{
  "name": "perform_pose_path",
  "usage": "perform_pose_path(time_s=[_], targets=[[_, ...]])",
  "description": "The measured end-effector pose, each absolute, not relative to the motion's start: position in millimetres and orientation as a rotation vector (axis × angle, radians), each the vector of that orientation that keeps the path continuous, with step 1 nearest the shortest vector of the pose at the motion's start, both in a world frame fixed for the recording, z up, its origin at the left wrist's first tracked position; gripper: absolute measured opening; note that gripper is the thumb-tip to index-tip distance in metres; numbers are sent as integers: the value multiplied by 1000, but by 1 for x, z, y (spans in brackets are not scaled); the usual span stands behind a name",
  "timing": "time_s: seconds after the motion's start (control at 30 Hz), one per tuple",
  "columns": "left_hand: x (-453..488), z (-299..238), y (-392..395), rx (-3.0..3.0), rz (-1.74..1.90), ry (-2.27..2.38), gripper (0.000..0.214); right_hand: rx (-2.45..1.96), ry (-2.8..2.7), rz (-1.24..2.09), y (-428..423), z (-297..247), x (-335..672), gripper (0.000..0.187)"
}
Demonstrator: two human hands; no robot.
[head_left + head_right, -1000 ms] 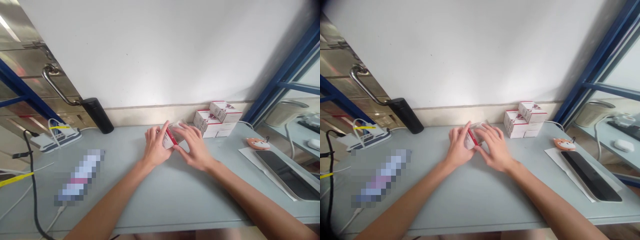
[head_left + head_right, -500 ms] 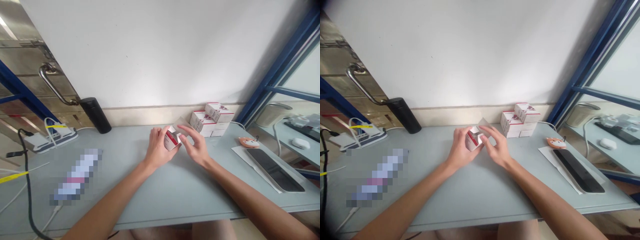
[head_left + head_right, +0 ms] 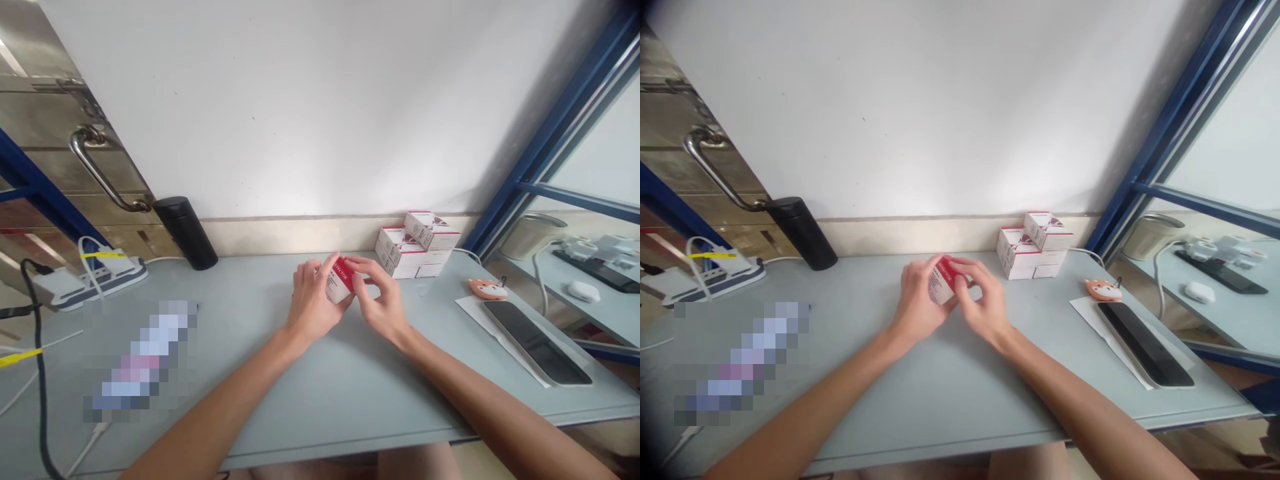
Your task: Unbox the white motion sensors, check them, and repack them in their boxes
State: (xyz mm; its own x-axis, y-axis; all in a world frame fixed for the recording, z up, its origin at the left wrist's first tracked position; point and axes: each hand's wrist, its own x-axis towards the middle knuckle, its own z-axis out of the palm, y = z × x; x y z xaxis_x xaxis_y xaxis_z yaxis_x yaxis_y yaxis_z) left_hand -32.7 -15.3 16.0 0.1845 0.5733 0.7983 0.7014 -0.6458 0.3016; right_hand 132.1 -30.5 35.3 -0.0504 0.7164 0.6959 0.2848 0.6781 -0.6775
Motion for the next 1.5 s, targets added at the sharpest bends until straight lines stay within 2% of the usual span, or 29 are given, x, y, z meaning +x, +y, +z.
perform_pose_path(time_s=[0.17, 0.3, 0.37, 0.47, 0.53, 0.57, 0.63, 0.73, 0.87, 0.97, 1.1, 1.23, 1.4, 1.5], targets=[[-39, 14, -11, -2294, -1489, -1273, 61, -763, -1867, 506, -31, 35, 136, 38], [-41, 8, -3, -2325, -1782, -1349, 58, -782, -2080, 266, -23, 32, 142, 63], [-45, 8, 4, -2367, -1952, -1436, 58, -882, -2073, 66, -14, 32, 150, 60], [-58, 15, 16, -2494, -2199, -1640, 64, -1156, -1923, -244, 7, 30, 173, 41], [-70, 19, 25, -2472, -2333, -1900, 65, -1370, -1817, -404, 21, 26, 191, 41], [-77, 21, 29, -2434, -2308, -2080, 65, -1459, -1791, -467, 27, 22, 200, 44], [-89, 21, 37, -2356, -2036, -2396, 66, -1587, -1795, -564, 36, 15, 215, 52], [-99, 17, 45, -2049, -1752, -2538, 63, -1680, -1863, -612, 43, 5, 226, 58], [-92, 16, 39, -2056, -1613, -2100, 60, -1687, -1866, -565, 48, 3, 229, 52], [-75, 17, 22, -2407, -1282, -1628, 55, -1669, -1836, -541, 50, 6, 230, 45], [-60, 11, 6, -2627, -827, -1372, 53, -1655, -1827, -548, 50, 6, 232, 45], [-65, 4, 10, -2644, -746, -1442, 55, -1660, -1844, -563, 48, 4, 229, 49], [-69, 6, 17, -2655, -793, -1383, 39, -1680, -1866, -575, 47, -1, 226, 56], [-69, 13, 16, -2657, -774, -1443, 41, -1678, -1868, -572, 47, -2, 226, 59]])
